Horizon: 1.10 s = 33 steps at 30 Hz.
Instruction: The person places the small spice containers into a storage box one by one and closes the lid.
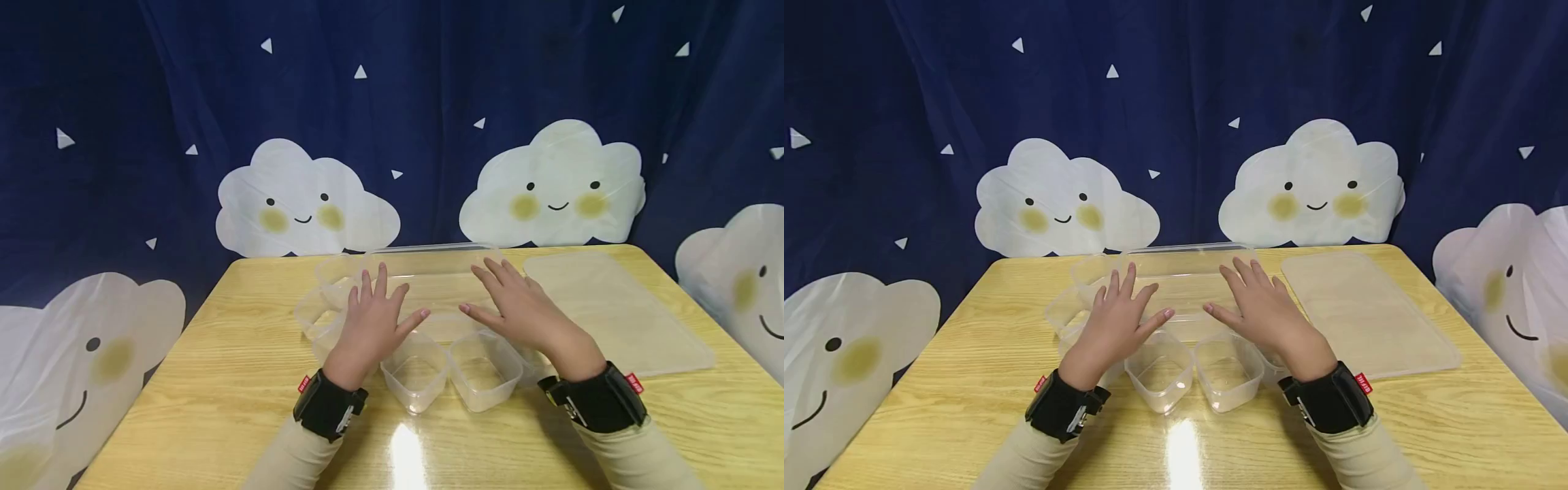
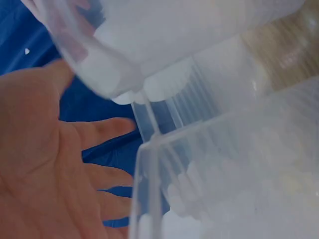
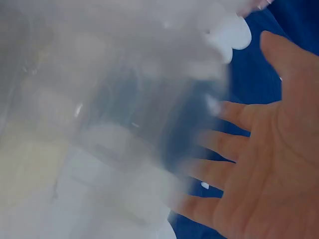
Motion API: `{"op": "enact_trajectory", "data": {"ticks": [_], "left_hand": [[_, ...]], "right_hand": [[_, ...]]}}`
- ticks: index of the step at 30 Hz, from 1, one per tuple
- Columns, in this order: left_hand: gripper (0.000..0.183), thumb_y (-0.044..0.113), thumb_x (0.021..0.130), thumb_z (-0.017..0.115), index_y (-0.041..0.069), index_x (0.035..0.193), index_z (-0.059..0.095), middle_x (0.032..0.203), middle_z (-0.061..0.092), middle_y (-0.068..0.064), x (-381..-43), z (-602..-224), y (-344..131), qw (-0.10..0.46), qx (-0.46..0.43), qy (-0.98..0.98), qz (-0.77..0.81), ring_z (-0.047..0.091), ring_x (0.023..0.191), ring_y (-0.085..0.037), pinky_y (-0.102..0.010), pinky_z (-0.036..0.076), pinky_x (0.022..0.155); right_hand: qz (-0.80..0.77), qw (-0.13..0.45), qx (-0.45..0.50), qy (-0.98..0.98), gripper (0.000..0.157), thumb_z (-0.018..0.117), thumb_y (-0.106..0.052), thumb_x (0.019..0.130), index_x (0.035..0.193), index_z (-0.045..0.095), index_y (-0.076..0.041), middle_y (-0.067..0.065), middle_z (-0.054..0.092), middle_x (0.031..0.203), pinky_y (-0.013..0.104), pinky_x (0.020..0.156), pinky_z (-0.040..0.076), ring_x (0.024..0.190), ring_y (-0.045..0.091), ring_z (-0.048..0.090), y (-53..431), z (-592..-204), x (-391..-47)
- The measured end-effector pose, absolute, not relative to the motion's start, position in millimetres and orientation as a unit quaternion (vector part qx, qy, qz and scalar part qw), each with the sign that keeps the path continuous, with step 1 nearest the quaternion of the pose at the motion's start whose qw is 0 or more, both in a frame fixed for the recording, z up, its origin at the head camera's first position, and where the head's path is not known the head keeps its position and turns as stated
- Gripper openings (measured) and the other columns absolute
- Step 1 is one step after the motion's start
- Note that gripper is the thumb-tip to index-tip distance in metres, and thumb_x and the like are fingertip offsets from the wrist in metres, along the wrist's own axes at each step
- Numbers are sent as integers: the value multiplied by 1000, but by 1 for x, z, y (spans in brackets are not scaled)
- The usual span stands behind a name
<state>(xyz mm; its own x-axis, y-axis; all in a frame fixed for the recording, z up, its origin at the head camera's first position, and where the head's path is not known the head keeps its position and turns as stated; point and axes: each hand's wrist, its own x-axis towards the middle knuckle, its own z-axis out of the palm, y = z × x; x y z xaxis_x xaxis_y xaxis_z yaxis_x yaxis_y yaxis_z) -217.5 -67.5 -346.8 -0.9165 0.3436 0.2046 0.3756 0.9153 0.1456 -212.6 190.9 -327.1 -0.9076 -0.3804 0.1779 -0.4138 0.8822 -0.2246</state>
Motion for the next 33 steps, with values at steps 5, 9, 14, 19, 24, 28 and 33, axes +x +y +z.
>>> {"op": "enact_trajectory", "data": {"ticks": [5, 9, 14, 19, 24, 28, 33], "left_hand": [[48, 51, 103, 52, 13, 122, 74, 154, 33, -37, -218, -342, -75, 95, -178, -976, -86, 38, 138, -57, -58, 46, 103], [36, 41, 102, 59, 12, 108, 80, 151, 33, -41, -220, -340, -79, 74, -177, -976, -105, 39, 136, -59, -57, 51, 97], [34, 38, 98, 64, 10, 101, 82, 149, 32, -44, -222, -342, -80, 47, -169, -977, -124, 36, 136, -61, -57, 55, 89], [36, 39, 98, 64, 7, 97, 82, 146, 33, -47, -225, -346, -81, 44, -160, -976, -141, 36, 136, -61, -58, 56, 84], [38, 39, 97, 65, 6, 91, 82, 141, 37, -49, -226, -347, -81, 47, -162, -974, -150, 39, 133, -62, -58, 56, 86], [41, 40, 97, 65, 6, 82, 81, 138, 39, -50, -226, -346, -81, 42, -163, -973, -156, 39, 133, -63, -58, 55, 87], [45, 46, 96, 64, 9, 76, 80, 131, 52, -45, -223, -344, -82, 33, -153, -975, -155, 39, 134, -61, -57, 55, 87]], "right_hand": [[144, 51, 205, -967, 74, 57, -48, 102, 153, 38, 2, 33, 27, 158, 69, 105, 36, 140, 54, 35, 209, -311, -210], [154, 12, 195, -969, 74, 63, -43, 100, 150, 40, 5, 36, 34, 152, 68, 101, 40, 133, 56, 42, 223, -297, -203], [166, -69, 199, -963, 82, 78, -35, 90, 144, 41, 14, 38, 43, 144, 64, 102, 40, 131, 56, 44, 233, -292, -195], [171, -138, 189, -957, 94, 89, -35, 77, 143, 42, 13, 35, 49, 141, 61, 100, 44, 130, 53, 46, 231, -294, -191], [181, -180, 176, -951, 94, 95, -28, 71, 139, 40, 5, 30, 53, 136, 51, 90, 48, 116, 40, 56, 228, -296, -188], [182, -197, 169, -948, 87, 96, -24, 69, 133, 43, 2, 23, 57, 127, 45, 83, 47, 101, 31, 55, 231, -296, -187], [169, -203, 166, -950, 79, 95, -22, 70, 127, 45, 2, 20, 59, 118, 44, 80, 48, 97, 30, 55, 232, -298, -191]]}}
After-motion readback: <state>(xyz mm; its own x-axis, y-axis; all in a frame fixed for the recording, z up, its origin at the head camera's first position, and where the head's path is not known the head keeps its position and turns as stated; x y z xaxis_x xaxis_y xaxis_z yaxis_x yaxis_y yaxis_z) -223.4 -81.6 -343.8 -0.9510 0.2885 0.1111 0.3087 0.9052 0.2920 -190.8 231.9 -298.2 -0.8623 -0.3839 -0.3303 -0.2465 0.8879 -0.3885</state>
